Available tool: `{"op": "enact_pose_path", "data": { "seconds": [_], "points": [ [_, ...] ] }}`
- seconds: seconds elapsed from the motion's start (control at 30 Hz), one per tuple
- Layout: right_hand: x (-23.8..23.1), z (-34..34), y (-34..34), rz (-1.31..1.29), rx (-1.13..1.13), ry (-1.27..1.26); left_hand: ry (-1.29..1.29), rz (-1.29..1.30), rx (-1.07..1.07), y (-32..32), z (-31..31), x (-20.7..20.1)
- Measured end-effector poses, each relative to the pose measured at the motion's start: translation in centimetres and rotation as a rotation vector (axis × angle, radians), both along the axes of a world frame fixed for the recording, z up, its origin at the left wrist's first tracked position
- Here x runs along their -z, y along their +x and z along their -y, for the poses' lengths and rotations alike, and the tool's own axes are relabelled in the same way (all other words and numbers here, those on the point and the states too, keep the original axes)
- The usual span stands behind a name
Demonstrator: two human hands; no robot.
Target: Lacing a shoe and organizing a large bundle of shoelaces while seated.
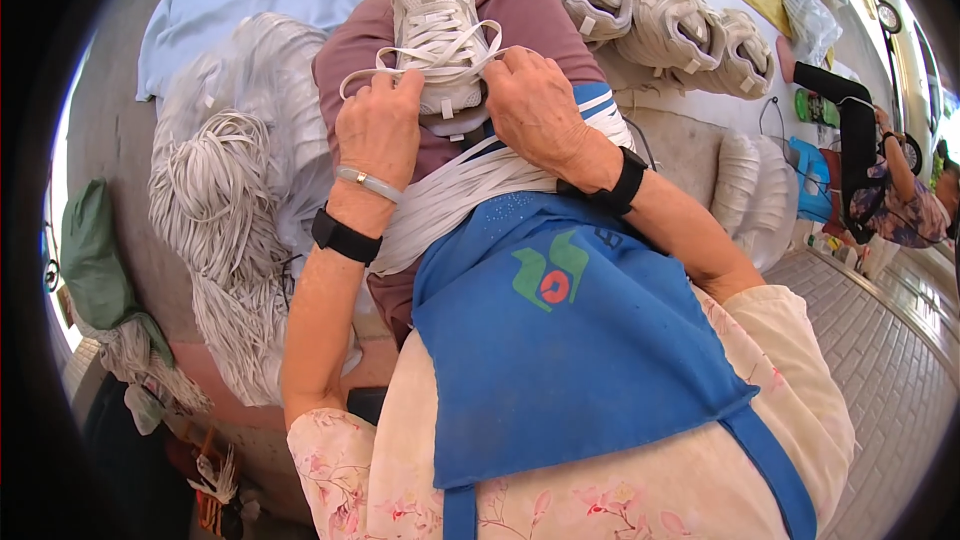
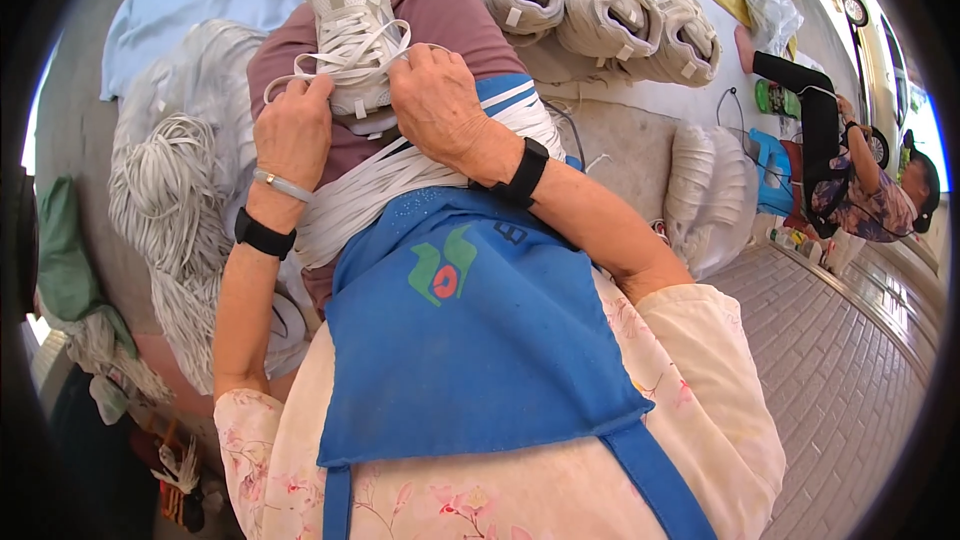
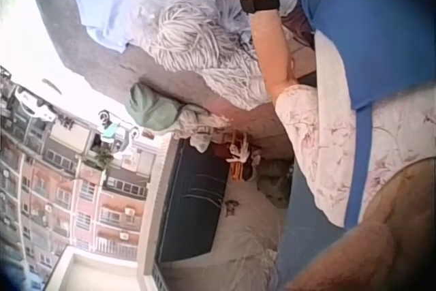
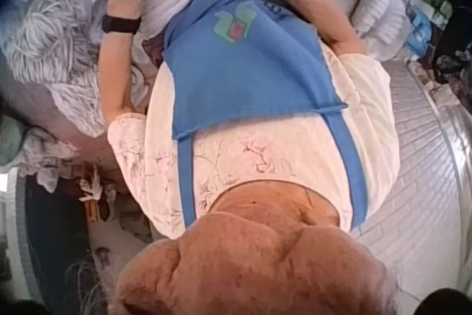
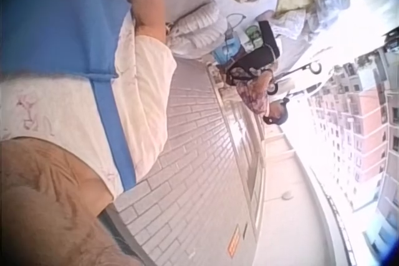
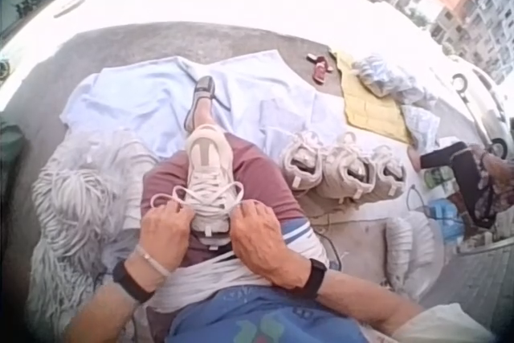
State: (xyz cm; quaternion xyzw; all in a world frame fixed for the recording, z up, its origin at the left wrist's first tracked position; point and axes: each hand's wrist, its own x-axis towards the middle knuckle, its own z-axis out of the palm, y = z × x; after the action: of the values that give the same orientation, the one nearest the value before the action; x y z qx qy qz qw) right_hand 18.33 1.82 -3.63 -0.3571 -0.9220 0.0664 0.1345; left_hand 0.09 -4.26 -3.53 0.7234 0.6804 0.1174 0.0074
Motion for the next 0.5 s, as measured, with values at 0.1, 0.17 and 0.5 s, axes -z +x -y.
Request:
{"op": "enact_pose_path", "data": {
  "seconds": [0.1,0.17,0.5],
  "points": [
    [0.0,0.0,0.1,-0.078,0.029,-0.081,0.076,-0.052,0.028,0.1,-0.2,-0.1],
    [-0.2,-0.4,0.0,-0.176,0.025,0.052,0.131,-0.006,0.068,-0.1,-0.3,-0.1],
    [-1.3,-1.0,-0.2,0.01,-0.177,0.213,0.247,0.497,0.057,0.7,-1.9,-1.0]
  ]
}}
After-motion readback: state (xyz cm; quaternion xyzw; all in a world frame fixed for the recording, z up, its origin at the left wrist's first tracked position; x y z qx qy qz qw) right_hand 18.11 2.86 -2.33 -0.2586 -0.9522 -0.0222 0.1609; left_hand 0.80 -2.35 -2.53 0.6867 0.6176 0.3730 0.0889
